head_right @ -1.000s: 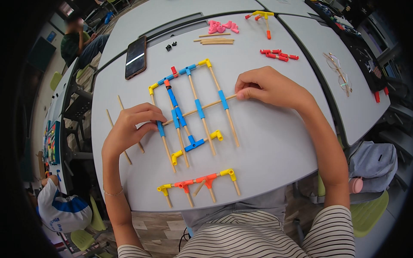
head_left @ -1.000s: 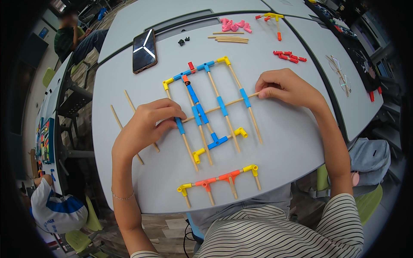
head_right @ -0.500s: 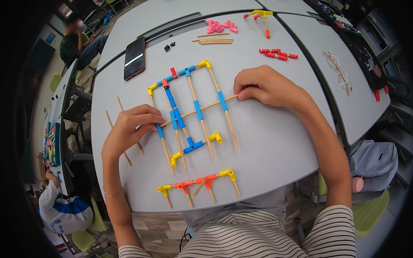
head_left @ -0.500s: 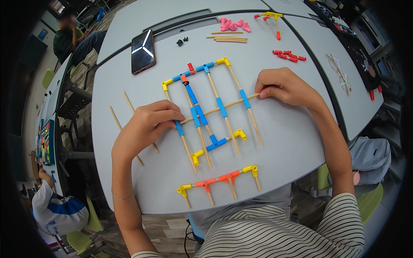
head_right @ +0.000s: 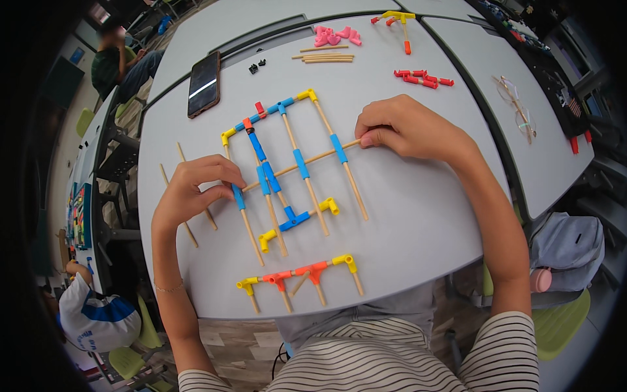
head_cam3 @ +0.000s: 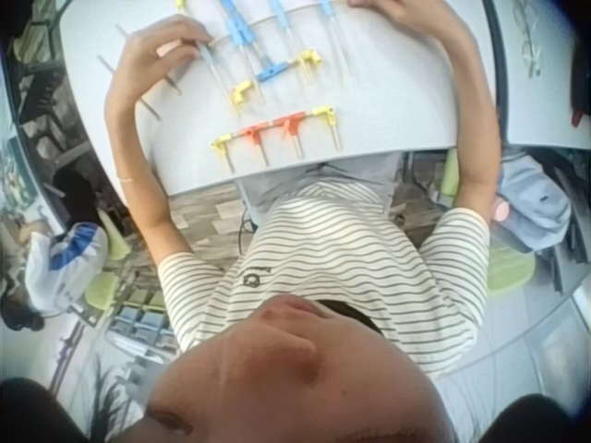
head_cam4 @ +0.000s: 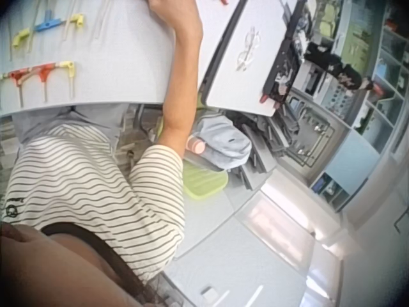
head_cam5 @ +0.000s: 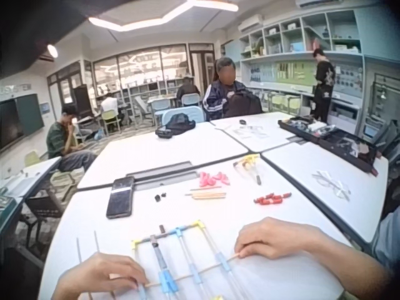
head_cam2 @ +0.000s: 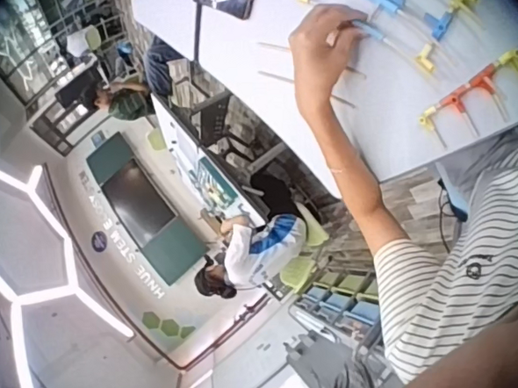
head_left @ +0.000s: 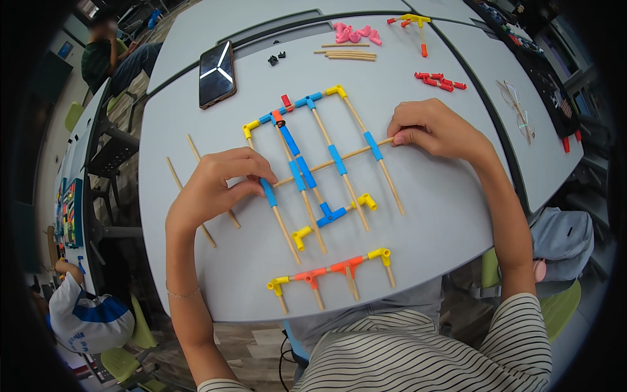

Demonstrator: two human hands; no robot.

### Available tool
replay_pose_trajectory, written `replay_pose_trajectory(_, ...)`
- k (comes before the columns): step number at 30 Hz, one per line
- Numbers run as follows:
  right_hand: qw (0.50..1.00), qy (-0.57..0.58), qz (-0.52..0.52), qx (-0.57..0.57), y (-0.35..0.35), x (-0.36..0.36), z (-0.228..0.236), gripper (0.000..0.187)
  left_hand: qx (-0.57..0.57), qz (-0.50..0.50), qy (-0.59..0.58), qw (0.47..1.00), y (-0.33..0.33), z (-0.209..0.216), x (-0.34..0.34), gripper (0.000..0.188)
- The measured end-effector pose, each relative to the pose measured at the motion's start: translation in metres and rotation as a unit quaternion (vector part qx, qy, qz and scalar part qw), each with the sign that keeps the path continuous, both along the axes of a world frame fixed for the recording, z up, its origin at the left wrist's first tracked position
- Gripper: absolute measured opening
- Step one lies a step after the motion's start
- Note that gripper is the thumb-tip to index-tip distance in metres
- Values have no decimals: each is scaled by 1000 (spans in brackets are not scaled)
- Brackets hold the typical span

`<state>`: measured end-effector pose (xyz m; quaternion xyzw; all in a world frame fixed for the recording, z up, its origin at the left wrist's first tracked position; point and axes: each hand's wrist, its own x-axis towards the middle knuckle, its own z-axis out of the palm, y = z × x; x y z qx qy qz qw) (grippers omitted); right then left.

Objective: The person assembles a rectangular frame using wooden sticks and colorful plastic connectors. They insert sticks into the connectors, adjust the alignment, and lift the structure to inspect it.

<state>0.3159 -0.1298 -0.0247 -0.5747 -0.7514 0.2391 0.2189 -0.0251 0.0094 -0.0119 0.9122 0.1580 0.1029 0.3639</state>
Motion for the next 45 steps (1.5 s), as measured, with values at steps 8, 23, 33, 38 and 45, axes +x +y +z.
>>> replay_pose_trajectory(8, 1000, 7, 0, -21, 0, 2, 0, 10, -25, 6, 14, 1000, 1, -3, 2, 25)
replay_pose_trajectory(23, 999, 3, 27, 33, 1, 0, -7, 7, -16, 11, 6, 1000, 1, -7, 3, 20)
replay_pose_trajectory(33, 999, 29, -37, -6, 0, 1, -2, 12, -38, 28, 9, 999, 2, -7, 3, 24)
replay_pose_trajectory(38, 999, 21, -8, 48, 1, -3, -8, 8, -52, 26, 7, 998, 4, -8, 3, 25)
replay_pose_trajectory(45, 999, 18, 3, 38, 2, -5, -6, 8, -58, 24, 12, 998, 3, -8, 2, 24)
